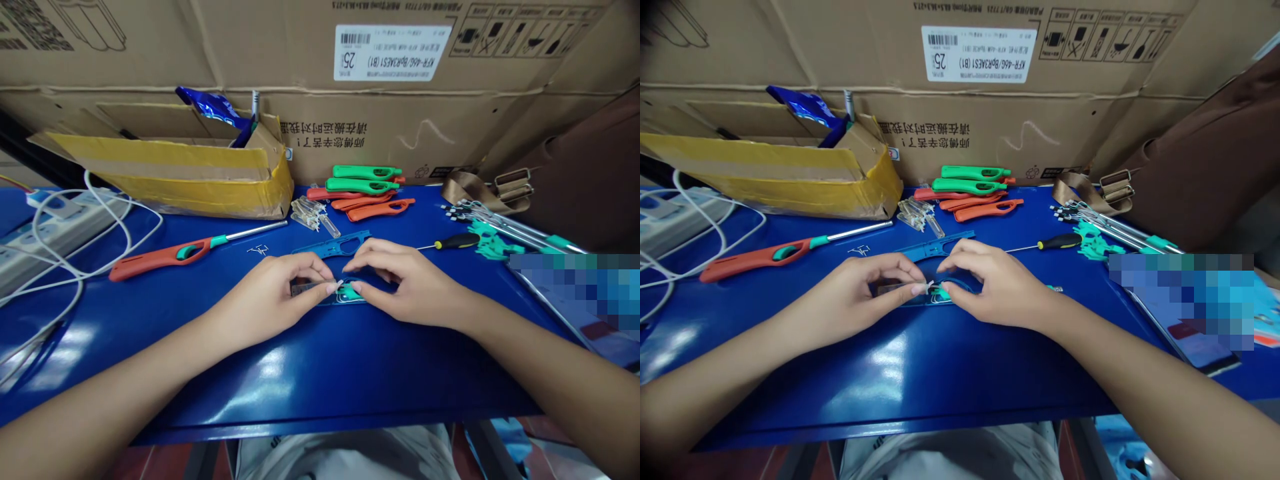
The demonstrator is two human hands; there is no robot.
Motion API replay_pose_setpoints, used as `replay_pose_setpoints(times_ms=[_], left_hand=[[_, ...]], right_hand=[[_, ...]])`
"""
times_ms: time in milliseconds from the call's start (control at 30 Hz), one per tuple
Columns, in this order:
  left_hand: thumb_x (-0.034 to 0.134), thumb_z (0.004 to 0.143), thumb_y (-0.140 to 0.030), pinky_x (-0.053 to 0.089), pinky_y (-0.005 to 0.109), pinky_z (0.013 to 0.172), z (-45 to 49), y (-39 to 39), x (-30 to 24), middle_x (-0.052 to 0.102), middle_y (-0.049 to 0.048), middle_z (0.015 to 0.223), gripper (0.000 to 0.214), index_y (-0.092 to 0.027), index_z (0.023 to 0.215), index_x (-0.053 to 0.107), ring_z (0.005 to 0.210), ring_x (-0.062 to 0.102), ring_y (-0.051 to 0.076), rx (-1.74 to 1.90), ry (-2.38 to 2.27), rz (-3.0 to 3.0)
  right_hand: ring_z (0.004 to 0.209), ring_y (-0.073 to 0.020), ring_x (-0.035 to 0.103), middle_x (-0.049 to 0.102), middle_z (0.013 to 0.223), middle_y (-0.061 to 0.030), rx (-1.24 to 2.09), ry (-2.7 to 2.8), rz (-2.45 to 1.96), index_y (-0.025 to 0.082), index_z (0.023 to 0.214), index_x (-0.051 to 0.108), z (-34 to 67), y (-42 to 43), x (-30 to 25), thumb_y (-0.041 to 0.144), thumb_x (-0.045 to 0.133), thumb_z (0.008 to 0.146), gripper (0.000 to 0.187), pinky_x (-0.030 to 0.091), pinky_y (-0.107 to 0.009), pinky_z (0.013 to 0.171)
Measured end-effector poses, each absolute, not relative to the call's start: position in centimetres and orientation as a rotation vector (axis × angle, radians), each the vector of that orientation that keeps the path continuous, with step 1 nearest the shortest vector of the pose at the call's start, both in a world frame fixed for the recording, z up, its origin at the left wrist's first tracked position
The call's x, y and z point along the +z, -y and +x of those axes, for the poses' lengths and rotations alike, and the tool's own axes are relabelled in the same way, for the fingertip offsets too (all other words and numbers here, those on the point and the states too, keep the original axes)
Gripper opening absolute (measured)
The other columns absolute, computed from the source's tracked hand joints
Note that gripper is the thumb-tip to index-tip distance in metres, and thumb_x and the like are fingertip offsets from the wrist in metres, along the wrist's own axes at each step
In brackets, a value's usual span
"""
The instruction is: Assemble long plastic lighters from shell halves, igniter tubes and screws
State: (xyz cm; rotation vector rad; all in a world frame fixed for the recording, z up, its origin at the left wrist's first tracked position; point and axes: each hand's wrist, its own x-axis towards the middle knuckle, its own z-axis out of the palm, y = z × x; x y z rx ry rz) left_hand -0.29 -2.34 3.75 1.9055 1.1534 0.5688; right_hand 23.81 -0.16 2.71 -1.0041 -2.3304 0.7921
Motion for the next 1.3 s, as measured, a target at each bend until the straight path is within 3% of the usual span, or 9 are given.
replay_pose_setpoints(times_ms=[133, 333, 767, 1300], left_hand=[[0.068, 0.094, -0.036, 0.045, 0.029, 0.076, -0.5, 2.1, 3.9, 0.075, -0.0025, 0.089, 0.013, -0.025, 0.095, 0.075, 0.083, 0.065, 0.016, 0.597, -1.192, 2.127], [0.070, 0.093, -0.029, 0.045, 0.033, 0.083, -0.5, 1.8, 3.3, 0.075, 0.0002, 0.092, 0.010, -0.023, 0.096, 0.078, 0.089, 0.063, 0.018, 0.605, -1.142, 2.217], [0.070, 0.093, -0.033, 0.047, 0.035, 0.079, -1.0, 1.6, 3.7, 0.077, 0.0011, 0.095, 0.015, -0.022, 0.100, 0.077, 0.086, 0.062, 0.019, 0.557, -1.048, 2.518], [0.075, 0.090, -0.020, 0.057, 0.032, 0.079, -1.4, 1.1, 2.8, 0.081, 0.0023, 0.093, 0.013, -0.019, 0.101, 0.081, 0.084, 0.072, 0.019, 0.660, -0.991, 2.472]], right_hand=[[0.092, -0.0171, 0.063, 0.062, 0.120, -0.0052, 0.605, 2.529, -0.963, 0.026, 0.122, 0.068, 24.2, 0.2, 2.9, 0.036, 0.067, 0.091, 0.033, 0.049, -0.030, 0.078], [0.106, -0.0219, 0.064, 0.061, 0.126, -0.0072, 0.422, 2.710, -0.860, 0.022, 0.123, 0.067, 24.5, 0.2, 2.8, 0.033, 0.063, 0.094, 0.031, 0.051, -0.034, 0.084], [0.105, -0.0227, 0.066, 0.065, 0.123, -0.0069, 0.383, 2.774, -0.869, 0.021, 0.124, 0.068, 24.9, -0.2, 3.2, 0.033, 0.061, 0.097, 0.031, 0.052, -0.036, 0.083], [0.101, -0.0217, 0.067, 0.063, 0.126, -0.0066, 0.366, 2.811, -0.969, 0.022, 0.129, 0.067, 25.5, -0.6, 3.7, 0.035, 0.061, 0.099, 0.033, 0.053, -0.033, 0.077]])
